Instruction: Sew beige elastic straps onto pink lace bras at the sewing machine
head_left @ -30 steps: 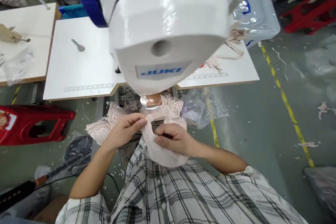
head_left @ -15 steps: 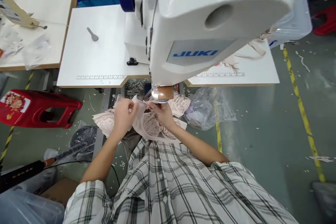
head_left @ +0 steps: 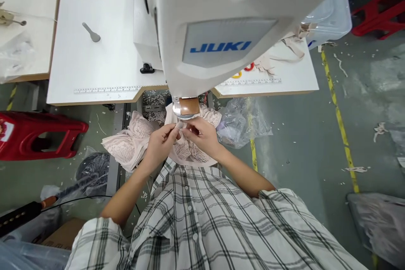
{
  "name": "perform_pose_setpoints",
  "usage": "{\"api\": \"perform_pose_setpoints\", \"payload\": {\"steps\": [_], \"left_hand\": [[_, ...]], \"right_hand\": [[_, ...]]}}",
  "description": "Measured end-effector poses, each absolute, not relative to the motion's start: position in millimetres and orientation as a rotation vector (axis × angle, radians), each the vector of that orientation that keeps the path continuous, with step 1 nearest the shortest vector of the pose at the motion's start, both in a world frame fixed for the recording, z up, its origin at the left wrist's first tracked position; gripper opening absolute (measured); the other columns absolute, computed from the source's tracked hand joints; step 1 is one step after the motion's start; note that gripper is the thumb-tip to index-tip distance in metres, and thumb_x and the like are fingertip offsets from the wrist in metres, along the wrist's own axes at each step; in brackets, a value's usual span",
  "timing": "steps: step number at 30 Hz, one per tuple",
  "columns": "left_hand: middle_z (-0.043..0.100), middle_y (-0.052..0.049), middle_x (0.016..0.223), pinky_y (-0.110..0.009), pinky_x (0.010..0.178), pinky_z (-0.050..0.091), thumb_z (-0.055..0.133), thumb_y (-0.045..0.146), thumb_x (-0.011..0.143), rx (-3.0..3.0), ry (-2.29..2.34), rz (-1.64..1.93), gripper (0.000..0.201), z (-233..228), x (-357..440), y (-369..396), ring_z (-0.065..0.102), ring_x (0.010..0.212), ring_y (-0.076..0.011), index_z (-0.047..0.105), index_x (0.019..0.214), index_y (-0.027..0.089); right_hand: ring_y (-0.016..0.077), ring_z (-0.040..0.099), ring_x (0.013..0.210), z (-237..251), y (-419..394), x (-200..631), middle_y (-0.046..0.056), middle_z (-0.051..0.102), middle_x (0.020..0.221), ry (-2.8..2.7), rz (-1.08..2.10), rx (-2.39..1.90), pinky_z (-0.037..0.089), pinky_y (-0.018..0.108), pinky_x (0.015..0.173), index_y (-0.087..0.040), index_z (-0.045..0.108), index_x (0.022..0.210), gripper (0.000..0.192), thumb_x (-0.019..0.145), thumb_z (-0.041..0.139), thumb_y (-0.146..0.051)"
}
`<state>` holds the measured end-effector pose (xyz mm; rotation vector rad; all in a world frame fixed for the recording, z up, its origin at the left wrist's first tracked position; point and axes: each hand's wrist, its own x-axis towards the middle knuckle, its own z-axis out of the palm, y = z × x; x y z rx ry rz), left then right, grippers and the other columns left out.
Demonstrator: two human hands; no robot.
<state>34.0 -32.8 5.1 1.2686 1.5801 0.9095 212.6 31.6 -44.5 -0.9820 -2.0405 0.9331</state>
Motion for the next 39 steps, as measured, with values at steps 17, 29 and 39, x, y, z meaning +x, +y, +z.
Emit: {"api": "perform_pose_setpoints", "payload": {"steps": [17, 29, 39], "left_hand": [[0.072, -0.004, 0.085, -0.027, 0.069, 0.05, 0.047, 0.038, 0.098, 1.191, 1.673, 0.841, 0.027, 4.7, 52.3, -23.2, 0.066, 0.079, -0.0183, 0.066, 0.094, 0.02], [0.066, -0.002, 0.067, -0.026, 0.061, 0.043, 0.049, 0.044, 0.097, 1.369, 1.848, 0.804, 0.034, 0.7, 49.2, -7.9, 0.058, 0.063, -0.0156, 0.059, 0.074, 0.02], [0.068, -0.003, 0.069, -0.026, 0.063, 0.048, 0.047, 0.039, 0.097, 1.343, 1.703, 0.769, 0.031, 14.5, 46.8, -10.4, 0.063, 0.064, -0.0157, 0.064, 0.079, 0.02]], "right_hand": [[0.0172, 0.069, 0.079, -55.4, 32.9, 209.5, 0.007, 0.076, 0.093, -2.006, 0.747, -1.022, 0.055, 0.03, 0.068, -0.023, 0.075, 0.102, 0.021, 0.095, 0.061, -0.038], [0.021, 0.066, 0.102, -49.9, 148.1, 263.6, 0.01, 0.073, 0.11, -2.145, 0.44, -1.227, 0.053, 0.034, 0.086, -0.02, 0.069, 0.119, 0.038, 0.104, 0.038, -0.036], [0.0358, 0.061, 0.103, -29.8, 270.9, 298.3, 0.026, 0.065, 0.118, -2.413, 0.092, -1.888, 0.044, 0.042, 0.084, -0.004, 0.055, 0.128, 0.04, 0.098, 0.04, -0.025]]}}
